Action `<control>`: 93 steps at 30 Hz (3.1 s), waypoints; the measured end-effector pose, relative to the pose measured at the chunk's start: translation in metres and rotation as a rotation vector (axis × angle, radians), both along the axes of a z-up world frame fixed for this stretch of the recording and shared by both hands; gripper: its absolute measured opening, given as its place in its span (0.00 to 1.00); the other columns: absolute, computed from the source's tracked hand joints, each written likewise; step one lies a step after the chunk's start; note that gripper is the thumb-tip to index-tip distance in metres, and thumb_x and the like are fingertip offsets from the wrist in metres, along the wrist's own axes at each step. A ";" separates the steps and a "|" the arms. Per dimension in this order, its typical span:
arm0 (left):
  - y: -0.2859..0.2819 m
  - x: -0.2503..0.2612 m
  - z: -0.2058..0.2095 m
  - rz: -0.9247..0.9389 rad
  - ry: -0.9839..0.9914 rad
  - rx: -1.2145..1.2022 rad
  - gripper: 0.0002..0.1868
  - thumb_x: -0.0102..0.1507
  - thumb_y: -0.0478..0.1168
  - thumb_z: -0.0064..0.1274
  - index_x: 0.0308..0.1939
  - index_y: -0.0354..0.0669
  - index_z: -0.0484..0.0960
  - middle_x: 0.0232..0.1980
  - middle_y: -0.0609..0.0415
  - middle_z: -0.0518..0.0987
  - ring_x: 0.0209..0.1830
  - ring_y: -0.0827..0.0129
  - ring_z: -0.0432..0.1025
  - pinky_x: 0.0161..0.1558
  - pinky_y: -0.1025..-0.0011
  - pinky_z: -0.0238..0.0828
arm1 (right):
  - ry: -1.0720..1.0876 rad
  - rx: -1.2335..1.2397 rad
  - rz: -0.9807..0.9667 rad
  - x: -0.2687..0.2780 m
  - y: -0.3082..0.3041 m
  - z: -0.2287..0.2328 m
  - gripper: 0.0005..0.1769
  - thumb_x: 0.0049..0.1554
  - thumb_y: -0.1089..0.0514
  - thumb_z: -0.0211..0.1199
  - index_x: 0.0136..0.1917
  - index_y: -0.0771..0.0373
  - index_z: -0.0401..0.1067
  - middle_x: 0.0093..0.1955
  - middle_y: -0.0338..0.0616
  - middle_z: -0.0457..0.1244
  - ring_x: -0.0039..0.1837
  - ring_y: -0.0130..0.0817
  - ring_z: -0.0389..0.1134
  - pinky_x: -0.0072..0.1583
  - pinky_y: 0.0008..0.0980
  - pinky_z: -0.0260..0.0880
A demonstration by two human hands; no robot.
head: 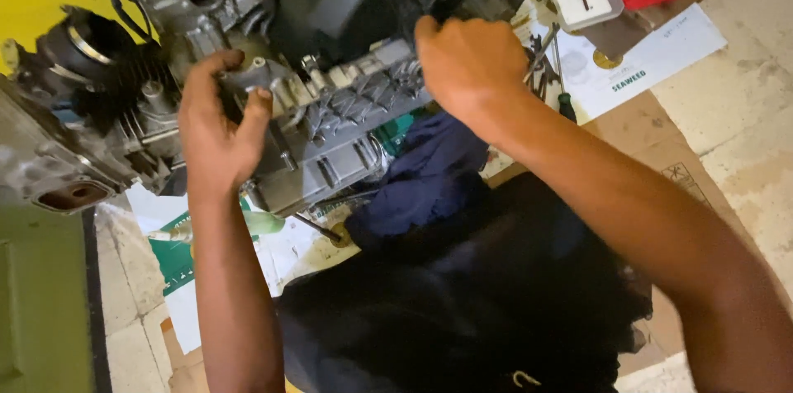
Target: The person works on a disassembled engine, using a socket wrench to tighten bolts on the cylinder head. They then use a blue cloth to wipe the engine surface and the tool.
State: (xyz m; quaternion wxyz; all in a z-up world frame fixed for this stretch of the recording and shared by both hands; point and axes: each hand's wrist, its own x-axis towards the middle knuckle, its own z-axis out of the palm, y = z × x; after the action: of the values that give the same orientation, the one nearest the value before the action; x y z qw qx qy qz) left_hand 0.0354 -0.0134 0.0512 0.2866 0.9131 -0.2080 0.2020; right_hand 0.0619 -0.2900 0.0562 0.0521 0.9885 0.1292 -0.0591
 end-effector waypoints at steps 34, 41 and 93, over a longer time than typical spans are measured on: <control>-0.004 -0.004 0.003 -0.009 -0.036 -0.084 0.20 0.56 0.38 0.42 0.50 0.30 0.69 0.50 0.38 0.75 0.48 0.50 0.70 0.43 0.56 0.65 | -0.170 0.438 -0.085 -0.007 -0.010 -0.044 0.15 0.66 0.55 0.49 0.43 0.67 0.68 0.31 0.61 0.63 0.32 0.67 0.65 0.32 0.61 0.64; -0.006 0.003 0.005 -0.034 -0.070 -0.047 0.22 0.59 0.40 0.42 0.52 0.27 0.70 0.53 0.34 0.75 0.53 0.47 0.70 0.51 0.50 0.69 | -0.189 0.243 -0.096 -0.008 -0.001 -0.032 0.08 0.57 0.64 0.54 0.51 0.65 0.67 0.31 0.56 0.63 0.33 0.65 0.68 0.31 0.56 0.68; -0.133 0.162 -0.021 -0.609 -0.726 1.149 0.06 0.54 0.43 0.58 0.32 0.66 0.86 0.43 0.70 0.77 0.52 0.67 0.67 0.56 0.50 0.59 | -0.768 0.899 -0.106 -0.009 0.015 -0.136 0.16 0.66 0.53 0.44 0.40 0.62 0.62 0.31 0.43 0.57 0.26 0.37 0.58 0.25 0.31 0.51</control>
State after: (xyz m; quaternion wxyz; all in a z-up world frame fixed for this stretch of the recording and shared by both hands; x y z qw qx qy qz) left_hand 0.1976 -0.1463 0.0300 -0.2796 0.6968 -0.6063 0.2621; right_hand 0.0525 -0.2751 -0.0801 -0.3318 0.8693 0.0639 0.3608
